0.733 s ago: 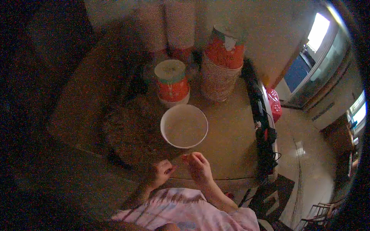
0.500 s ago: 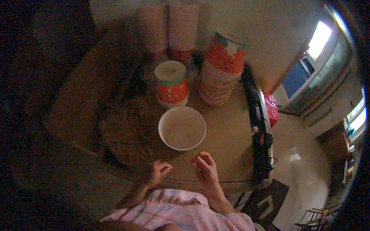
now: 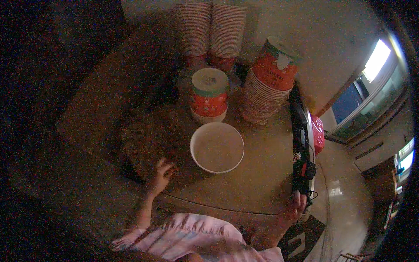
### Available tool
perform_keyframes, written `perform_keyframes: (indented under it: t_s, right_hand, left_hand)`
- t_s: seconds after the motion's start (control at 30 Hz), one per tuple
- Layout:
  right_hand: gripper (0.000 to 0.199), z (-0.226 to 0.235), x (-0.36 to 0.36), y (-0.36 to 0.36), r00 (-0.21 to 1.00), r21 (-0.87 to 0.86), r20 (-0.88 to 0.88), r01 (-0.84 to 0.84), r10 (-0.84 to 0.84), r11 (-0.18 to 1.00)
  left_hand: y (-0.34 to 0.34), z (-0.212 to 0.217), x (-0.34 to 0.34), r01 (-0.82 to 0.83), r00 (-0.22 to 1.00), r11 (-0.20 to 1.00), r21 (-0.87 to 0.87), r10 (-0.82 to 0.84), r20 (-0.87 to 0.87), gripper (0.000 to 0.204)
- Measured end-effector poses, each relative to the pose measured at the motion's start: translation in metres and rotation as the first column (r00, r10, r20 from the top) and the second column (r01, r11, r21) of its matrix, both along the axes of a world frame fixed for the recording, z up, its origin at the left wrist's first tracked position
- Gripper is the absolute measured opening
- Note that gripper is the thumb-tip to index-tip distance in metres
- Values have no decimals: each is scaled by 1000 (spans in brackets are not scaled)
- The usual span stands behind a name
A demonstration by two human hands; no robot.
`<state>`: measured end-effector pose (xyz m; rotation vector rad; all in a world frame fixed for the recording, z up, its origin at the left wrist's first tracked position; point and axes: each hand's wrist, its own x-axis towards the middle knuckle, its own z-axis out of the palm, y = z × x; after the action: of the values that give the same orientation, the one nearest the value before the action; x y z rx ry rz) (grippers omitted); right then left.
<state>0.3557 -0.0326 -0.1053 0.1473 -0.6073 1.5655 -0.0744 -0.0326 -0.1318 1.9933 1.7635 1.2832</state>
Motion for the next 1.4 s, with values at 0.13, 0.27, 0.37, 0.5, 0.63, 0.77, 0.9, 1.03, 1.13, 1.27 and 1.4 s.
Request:
perform_keyframes:
  t_s: [0.13, 0.27, 0.37, 0.5, 0.63, 0.77, 0.9, 1.03, 1.13, 1.27, 1.4]
  right_hand:
    - [20, 5, -14, -2, 983, 4, -182, -16, 17, 1000]
    - [17, 13, -55, 8, 866, -65, 468, 233, -176, 970]
    - [14, 18, -80, 4, 751, -20, 622, 299, -223, 954]
    - [10, 10, -100, 16, 689, -157, 713, 339, -131, 928]
    - [10, 7, -115, 27, 561, -127, 818, 391, -126, 912]
    - [9, -7, -126, 37, 499, -146, 866, 334, -44, 931]
    - [9, -30, -138, 29, 523, -131, 849, 349, -77, 928]
    - [7, -43, -145, 28, 560, -264, 821, 199, 112, 944]
    - [6, -37, -154, 29, 652, -324, 756, 290, 62, 901]
    - [5, -30, -148, 39, 696, -358, 718, 332, 30, 872]
    - [5, -39, -143, 47, 732, -372, 681, 349, -2, 860]
  left_hand:
    - [29, 63, 22, 72, 994, 987, -145, -82, -68, 40]
    - [57, 76, 33, 289, 847, 956, -58, -283, -450, 23]
    - [73, 85, 43, 424, 876, 894, -144, -446, -183, 14]
    - [82, 83, 56, 514, 809, 828, -225, -381, 447, 9]
    - [83, 86, 61, 539, 789, 808, -240, -384, 479, 10]
    - [84, 85, 62, 492, 814, 852, -182, -375, 443, 12]
    - [83, 75, 51, 392, 762, 903, -176, -211, 613, 14]
    - [86, 63, 51, 385, 806, 897, -216, -213, 553, 15]
    - [85, 67, 56, 371, 804, 910, -185, -215, 555, 17]
    - [80, 67, 37, 455, 794, 862, -221, -282, 538, 20]
    - [81, 75, 35, 443, 854, 832, -334, -278, 439, 19]
